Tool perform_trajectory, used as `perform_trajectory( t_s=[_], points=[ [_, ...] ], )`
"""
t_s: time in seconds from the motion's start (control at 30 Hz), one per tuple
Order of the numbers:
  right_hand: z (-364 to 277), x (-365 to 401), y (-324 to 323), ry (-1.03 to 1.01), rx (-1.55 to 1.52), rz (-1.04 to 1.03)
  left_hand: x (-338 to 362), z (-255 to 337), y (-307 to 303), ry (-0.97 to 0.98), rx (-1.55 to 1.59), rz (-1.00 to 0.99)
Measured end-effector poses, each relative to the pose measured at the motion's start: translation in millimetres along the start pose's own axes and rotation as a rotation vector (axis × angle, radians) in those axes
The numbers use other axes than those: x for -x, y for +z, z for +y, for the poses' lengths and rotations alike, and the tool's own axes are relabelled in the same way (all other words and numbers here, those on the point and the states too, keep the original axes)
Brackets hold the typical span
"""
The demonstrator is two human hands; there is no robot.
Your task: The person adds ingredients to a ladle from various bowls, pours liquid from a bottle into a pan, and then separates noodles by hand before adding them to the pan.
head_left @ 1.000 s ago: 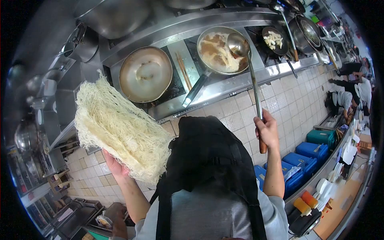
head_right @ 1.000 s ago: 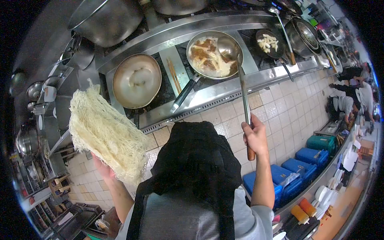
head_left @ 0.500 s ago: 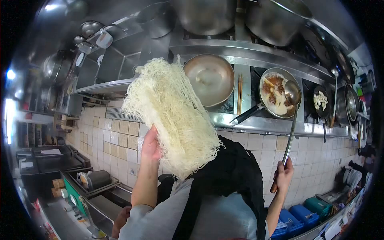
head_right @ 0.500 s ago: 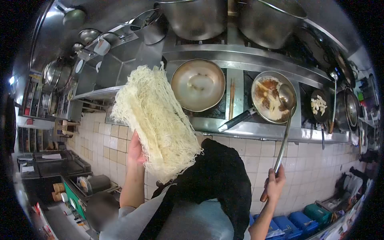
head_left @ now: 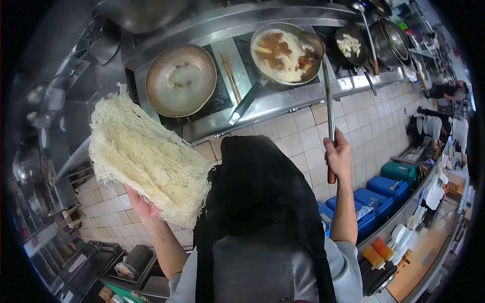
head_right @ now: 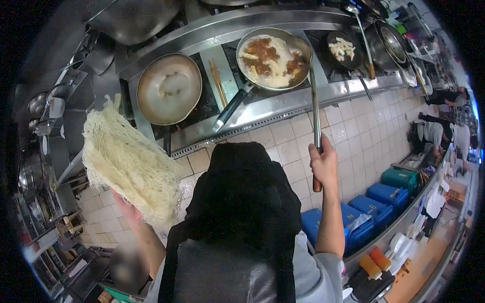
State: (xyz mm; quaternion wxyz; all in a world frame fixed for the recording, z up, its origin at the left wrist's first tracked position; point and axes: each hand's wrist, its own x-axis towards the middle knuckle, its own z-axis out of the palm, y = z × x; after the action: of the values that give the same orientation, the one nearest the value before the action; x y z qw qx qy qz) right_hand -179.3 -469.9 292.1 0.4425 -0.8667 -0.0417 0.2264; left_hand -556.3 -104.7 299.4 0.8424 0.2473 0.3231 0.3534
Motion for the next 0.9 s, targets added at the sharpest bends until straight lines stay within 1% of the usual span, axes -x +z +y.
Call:
perform_trajectory(
  t_s=[0.07, 0.1, 0.17, 0.2, 0.27, 0.3, 0.37, 0.4, 0.47, 0.5, 0.53, 0.6, 0.63, 0.7, 0.73, 0.8, 0.83, 0.87, 0.9],
  points=[
    [9.9, -3.1, 2.5, -0.058, 0.02, 0.052, -0.8, 1.8, 5.8, 0.008, -0.04, 0.014],
    [16.0, -5.0, 2.4, -0.052, 0.021, 0.05, -0.3, 2.3, 4.2, 0.004, -0.043, 0.018],
    [26.4, -7.1, 0.8, -0.137, 0.056, 0.055, -0.5, 4.2, -2.1, -0.024, -0.018, -0.06],
    [24.4, -5.7, 0.2, -0.136, 0.058, 0.056, 0.2, 5.0, -4.7, -0.025, -0.018, -0.061],
    [16.5, -1.9, -0.3, -0.042, 0.0, 0.076, 1.7, 5.4, -10.2, 0.003, -0.023, -0.015],
    [14.3, -3.3, 0.6, -0.043, 0.002, 0.087, 1.6, 5.3, -13.3, -0.003, -0.018, -0.024],
    [11.6, -12.6, 2.4, 0.002, -0.13, 0.092, 3.6, 6.1, -19.5, -0.059, 0.032, -0.089],
    [14.0, -20.6, 1.3, -0.003, -0.132, 0.107, 5.9, 7.0, -21.7, -0.063, 0.037, -0.104],
    [23.2, -44.5, 0.4, -0.03, -0.126, 0.097, 13.2, 7.3, -23.1, -0.035, 0.058, -0.006],
    [27.8, -59.9, 0.5, -0.056, -0.139, 0.118, 17.5, 4.7, -14.8, 0.008, 0.032, 0.083],
    [27.7, -73.5, -2.9, -0.064, -0.144, 0.117, 24.2, 3.1, -14.2, 0.017, 0.033, 0.079],
    [27.8, -102.8, -12.7, -0.01, -0.445, -0.022, 39.1, 2.6, -12.8, 0.037, 0.053, 0.079],
    [25.4, -115.4, -18.4, 0.005, -0.515, -0.077, 45.6, 1.8, -1.7, 0.053, 0.046, 0.078],
    [41.7, -148.4, -20.9, -0.011, -0.536, -0.112, 62.2, -2.3, 19.8, 0.127, -0.036, 0.218],
    [54.0, -166.5, -21.1, -0.023, -0.543, -0.133, 72.6, -4.3, 18.8, 0.144, -0.039, 0.218],
    [72.5, -199.0, -20.2, -0.026, -0.539, -0.178, 92.2, -10.8, 16.5, 0.173, -0.096, 0.127],
    [78.6, -212.6, -17.5, -0.057, -0.408, -0.167, 98.1, -17.1, 44.7, 0.229, 0.029, 0.419],
    [85.3, -225.3, -14.0, -0.087, -0.278, -0.154, 106.6, -20.1, 35.2, 0.239, 0.027, 0.419],
    [101.8, -244.4, -9.8, -0.207, -0.136, -0.135, 122.2, -23.4, 12.2, 0.307, -0.112, 0.425]
  ],
)
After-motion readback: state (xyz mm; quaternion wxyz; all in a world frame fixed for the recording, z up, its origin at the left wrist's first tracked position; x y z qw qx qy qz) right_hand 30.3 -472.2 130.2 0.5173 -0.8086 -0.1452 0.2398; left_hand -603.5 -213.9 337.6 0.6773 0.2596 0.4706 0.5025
